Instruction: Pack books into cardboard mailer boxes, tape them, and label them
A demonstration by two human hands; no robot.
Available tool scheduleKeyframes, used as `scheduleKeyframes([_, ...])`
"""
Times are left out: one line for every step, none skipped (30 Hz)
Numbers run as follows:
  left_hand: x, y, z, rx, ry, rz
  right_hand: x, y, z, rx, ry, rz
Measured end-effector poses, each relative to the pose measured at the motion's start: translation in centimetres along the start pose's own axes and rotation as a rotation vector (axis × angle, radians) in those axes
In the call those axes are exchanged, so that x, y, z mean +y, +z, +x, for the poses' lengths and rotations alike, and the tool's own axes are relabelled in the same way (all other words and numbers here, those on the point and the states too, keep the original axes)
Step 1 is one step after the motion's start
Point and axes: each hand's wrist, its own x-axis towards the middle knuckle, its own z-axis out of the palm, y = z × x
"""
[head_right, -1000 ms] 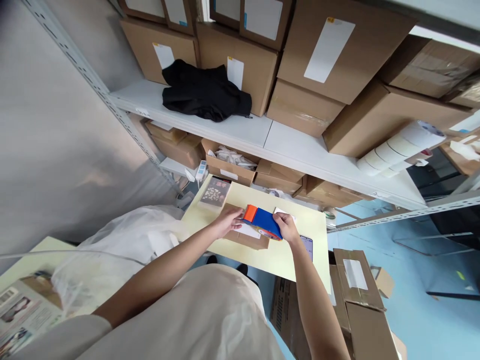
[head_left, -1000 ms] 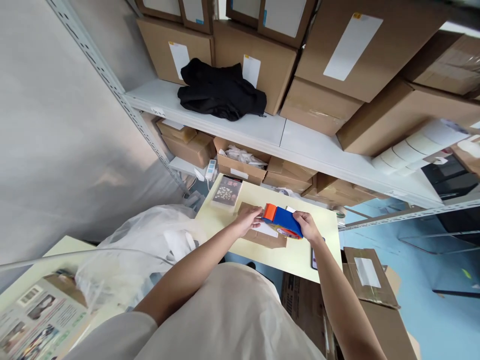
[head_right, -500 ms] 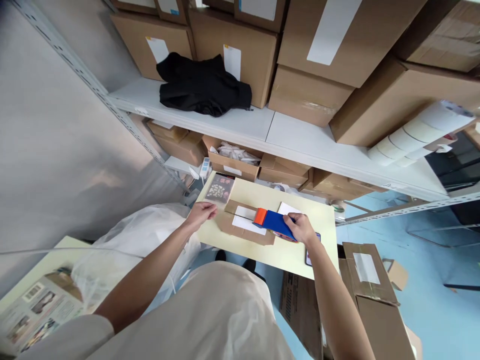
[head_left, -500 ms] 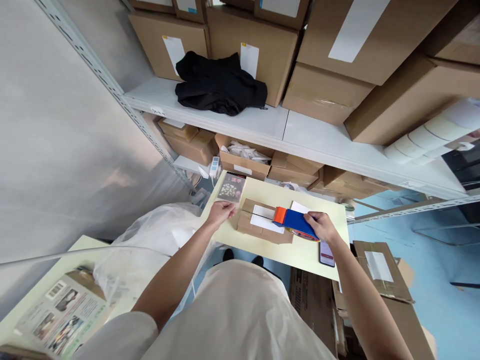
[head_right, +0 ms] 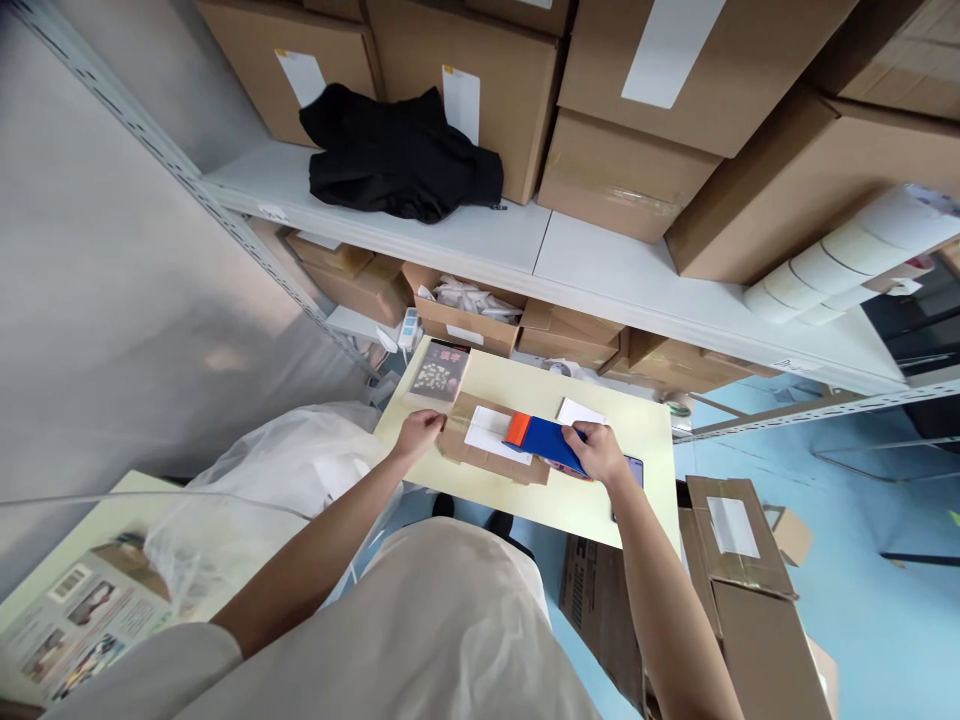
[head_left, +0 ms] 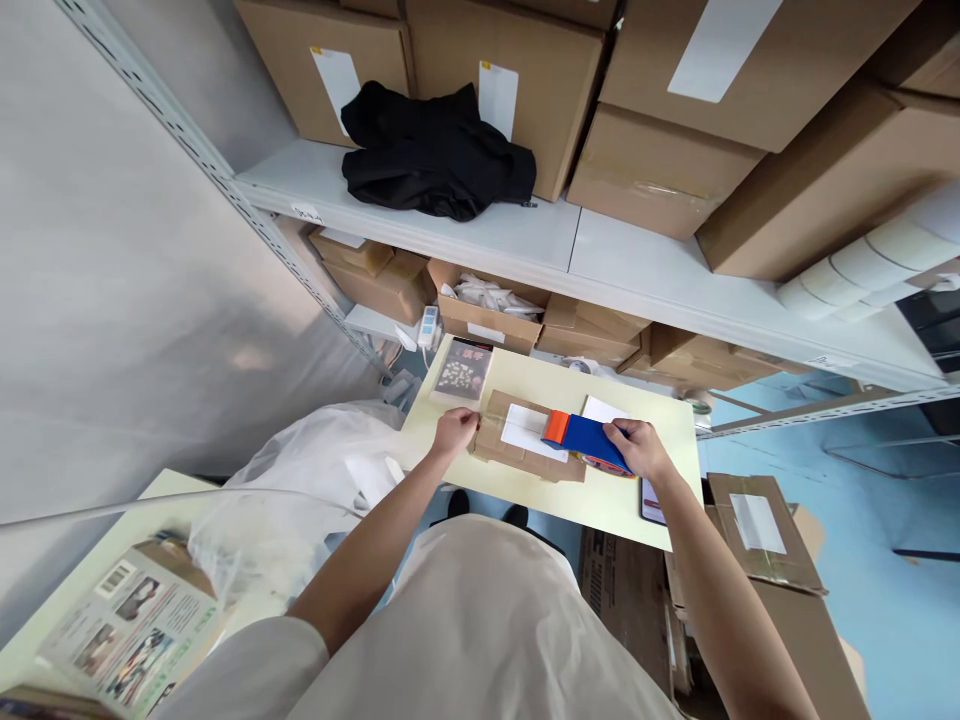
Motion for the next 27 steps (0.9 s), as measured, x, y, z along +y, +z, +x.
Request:
scheduleKeyframes([-0.2, 0.1, -0.1, 0.020, 0.019, 0.051, 0.0, 0.0, 0.0, 0.003, -0.001, 0.001])
scheduleKeyframes([-0.4, 0.3, -0.1, 0.040, 0.038, 0.113, 0.0, 0.0, 0.0, 0.008, -0.004, 0.002])
scheduleKeyframes([-0.8, 0.3, -0.1, 0.054, 0.055, 0.177, 0.0, 0.1, -0.1, 0.013, -0.010, 0.003])
scheduleKeyframes([-1.1, 0.4, 0.0, 0.052, 0.075, 0.231, 0.1, 0.1, -0.1, 0.018, -0.016, 0.006])
scheduleKeyframes([-1.5, 0.4, 0.0, 0.035, 0.094, 0.270, 0.1, 0.1, -0.1, 0.022, -0.021, 0.010])
scheduleKeyframes([-1.9, 0.4, 0.0, 0.009, 0.106, 0.285, 0.1, 0.1, -0.1, 0.025, -0.023, 0.015])
scheduleKeyframes([-2.1, 0.3, 0.0, -0.016, 0.114, 0.276, 0.1, 0.1, -0.1, 0.024, -0.023, 0.023])
scheduleKeyframes([-2.2, 0.1, -0.1, -0.030, 0.137, 0.269, 0.1, 0.1, 0.0, 0.019, -0.019, 0.032])
scheduleKeyframes([-2.0, 0.0, -0.2, -0.043, 0.189, 0.282, 0.2, 0.1, 0.0, 0.012, -0.015, 0.039])
scheduleKeyframes([-1.5, -0.1, -0.4, -0.066, 0.278, 0.323, 0.2, 0.1, 0.0, 0.002, -0.012, 0.044])
scheduleKeyframes([-0.9, -0.2, -0.6, -0.108, 0.401, 0.393, 0.3, 0.1, 0.1, -0.008, -0.009, 0.047])
scheduleKeyframes([0.0, -0.1, -0.7, -0.173, 0.552, 0.485, 0.4, 0.1, 0.1, -0.018, -0.007, 0.046])
scheduleKeyframes([1.1, 0.0, -0.9, -0.262, 0.701, 0.596, 0.5, 0.0, 0.1, -0.025, -0.007, 0.042])
scheduleKeyframes([2.1, 0.2, -0.9, -0.337, 0.807, 0.705, 0.5, 0.0, 0.2, -0.030, -0.008, 0.035])
scheduleKeyframes([3.0, 0.5, -0.9, -0.389, 0.870, 0.800, 0.5, 0.0, 0.2, -0.033, -0.009, 0.028])
scheduleKeyframes([3.8, 0.8, -0.9, -0.423, 0.902, 0.881, 0.4, 0.1, 0.3, -0.037, -0.013, 0.021])
scheduleKeyframes([4.4, 1.1, -0.8, -0.439, 0.910, 0.946, 0.2, 0.1, 0.3, -0.042, -0.019, 0.013])
scheduleKeyframes([4.8, 1.3, -0.7, -0.445, 0.903, 0.995, -0.1, 0.2, 0.3, -0.048, -0.029, 0.006])
scheduleKeyframes([5.0, 1.5, -0.6, -0.444, 0.890, 1.030, -0.3, 0.2, 0.3, -0.052, -0.042, -0.001])
scheduleKeyframes([5.1, 1.5, -0.6, -0.441, 0.877, 1.053, -0.4, 0.1, 0.3, -0.056, -0.055, -0.008])
scheduleKeyframes([5.1, 1.6, -0.6, -0.437, 0.866, 1.070, -0.5, -0.1, 0.3, -0.058, -0.066, -0.017])
scheduleKeyframes([5.1, 1.5, -0.6, -0.434, 0.858, 1.081, -0.3, -0.4, 0.2, -0.059, -0.075, -0.027])
scheduleKeyframes([5.1, 1.5, -0.6, -0.432, 0.855, 1.089, 0.2, -0.9, 0.0, -0.059, -0.078, -0.038])
scheduleKeyframes([5.1, 1.5, -0.7, -0.430, 0.853, 1.097, 0.9, -1.4, -0.3, -0.059, -0.076, -0.048])
scheduleKeyframes([5.1, 1.4, -0.7, -0.431, 0.853, 1.104, 1.9, -2.0, -0.6, -0.056, -0.068, -0.058])
scheduleKeyframes([5.2, 1.4, -0.7, -0.434, 0.851, 1.111, 3.2, -2.6, -1.0, -0.053, -0.055, -0.064])
scheduleKeyframes([5.3, 1.3, -0.8, -0.439, 0.847, 1.119, 4.5, -3.2, -1.4, -0.048, -0.038, -0.067])
